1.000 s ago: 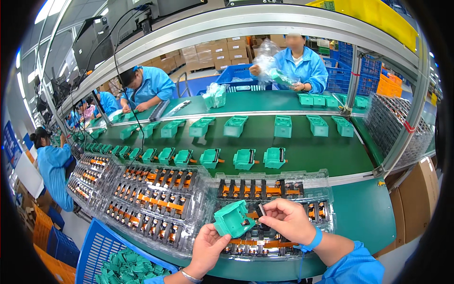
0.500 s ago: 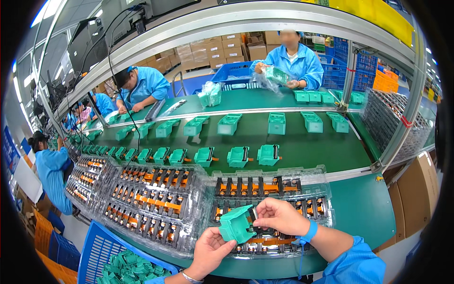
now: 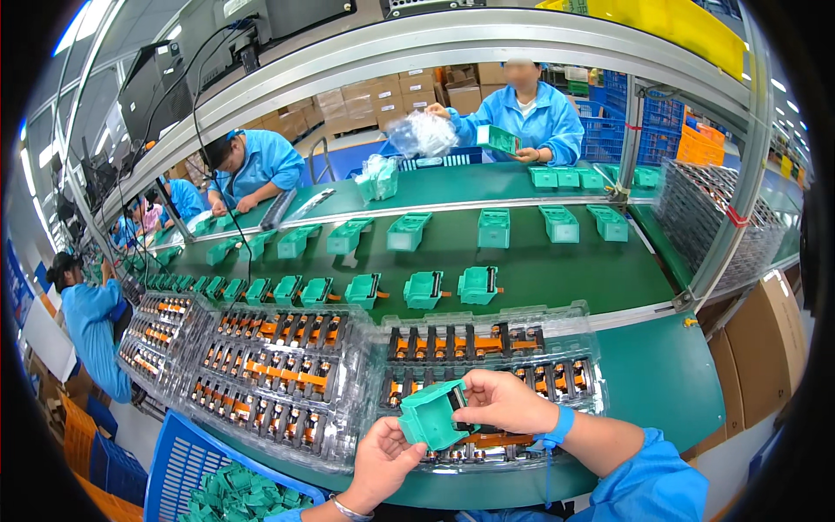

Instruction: The person assembles electronic components by hand, inserting small black electronic components into green plastic housings on an assembly line.

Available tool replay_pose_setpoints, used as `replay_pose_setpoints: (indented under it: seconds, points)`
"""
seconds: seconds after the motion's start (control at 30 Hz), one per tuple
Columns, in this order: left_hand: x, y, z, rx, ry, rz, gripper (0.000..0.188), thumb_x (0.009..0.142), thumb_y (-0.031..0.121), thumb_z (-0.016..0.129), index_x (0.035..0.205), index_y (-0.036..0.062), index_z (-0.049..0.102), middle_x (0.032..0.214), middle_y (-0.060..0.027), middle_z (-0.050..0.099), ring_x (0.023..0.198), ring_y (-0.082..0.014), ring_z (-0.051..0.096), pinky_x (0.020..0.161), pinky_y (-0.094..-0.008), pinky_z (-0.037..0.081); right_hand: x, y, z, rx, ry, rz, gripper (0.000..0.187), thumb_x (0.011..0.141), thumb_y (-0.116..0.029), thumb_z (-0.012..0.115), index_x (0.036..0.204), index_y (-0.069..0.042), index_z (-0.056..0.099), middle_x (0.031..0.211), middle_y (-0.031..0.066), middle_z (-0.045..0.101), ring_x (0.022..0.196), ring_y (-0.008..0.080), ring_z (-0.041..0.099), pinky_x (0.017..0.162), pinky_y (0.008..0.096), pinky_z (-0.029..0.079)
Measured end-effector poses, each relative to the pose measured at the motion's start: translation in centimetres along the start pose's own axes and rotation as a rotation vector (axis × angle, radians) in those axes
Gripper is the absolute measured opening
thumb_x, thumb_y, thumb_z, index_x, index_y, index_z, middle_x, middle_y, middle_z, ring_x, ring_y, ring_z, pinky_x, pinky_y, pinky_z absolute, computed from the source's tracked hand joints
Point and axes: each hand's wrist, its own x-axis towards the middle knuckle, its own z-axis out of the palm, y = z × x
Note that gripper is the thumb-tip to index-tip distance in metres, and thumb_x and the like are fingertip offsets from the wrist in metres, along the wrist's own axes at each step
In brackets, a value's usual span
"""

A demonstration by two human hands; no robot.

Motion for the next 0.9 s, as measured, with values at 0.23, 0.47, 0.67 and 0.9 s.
replay_pose_setpoints:
  seconds: [0.23, 0.47, 0.67, 0.9]
  points:
    - [0.1, 0.0, 1.4, -0.042, 0.008, 0.085, 0.043, 0.083, -0.005, 0.059, 0.119, 0.0021, 0.037, 0.121, -0.0155, 0.048, 0.113, -0.022, 0.049, 0.095, -0.0367, 0.044, 0.1, -2.9, -2.5, -0.264, 0.294, -0.288, 0.023, 0.076, -0.007, 0.069, 0.094, -0.001, 0.055, 0.081, 0.0004, 0.055, 0.074, 0.007, 0.053, 0.065, 0.0229, 0.046]
    - [0.7, 0.2, 0.3, -0.032, -0.025, 0.126, 0.041, 0.084, -0.004, 0.056, 0.12, 0.0025, 0.037, 0.118, -0.0164, 0.05, 0.11, -0.0245, 0.051, 0.093, -0.0405, 0.046, 1.8, -4.4, -17.4, -0.381, 0.905, -0.127, 0.021, 0.073, -0.003, 0.066, 0.088, 0.0, 0.051, 0.081, 0.007, 0.055, 0.07, 0.0169, 0.059, 0.052, 0.0316, 0.054]
    - [0.8, -0.7, -0.3, 0.029, -0.049, 0.131, 0.039, 0.085, -0.005, 0.054, 0.12, 0.0011, 0.037, 0.117, -0.0161, 0.05, 0.11, -0.0226, 0.051, 0.093, -0.0352, 0.045, 3.8, -0.6, -24.9, -0.361, 0.987, 0.174, 0.024, 0.07, 0.0, 0.068, 0.084, 0.001, 0.048, 0.078, 0.0095, 0.053, 0.065, 0.0219, 0.06, 0.05, 0.0397, 0.057]
    - [0.7, -0.5, 0.8, 0.048, 0.009, 0.139, 0.028, 0.086, -0.005, 0.053, 0.113, 0.0023, 0.048, 0.108, -0.0087, 0.057, 0.099, -0.0148, 0.056, 0.087, -0.0262, 0.046, 8.7, 1.1, -26.1, -0.357, 0.846, 0.372, 0.018, 0.071, 0.001, 0.07, 0.069, 0.009, 0.053, 0.064, 0.0141, 0.053, 0.054, 0.0254, 0.057, 0.045, 0.0407, 0.057]
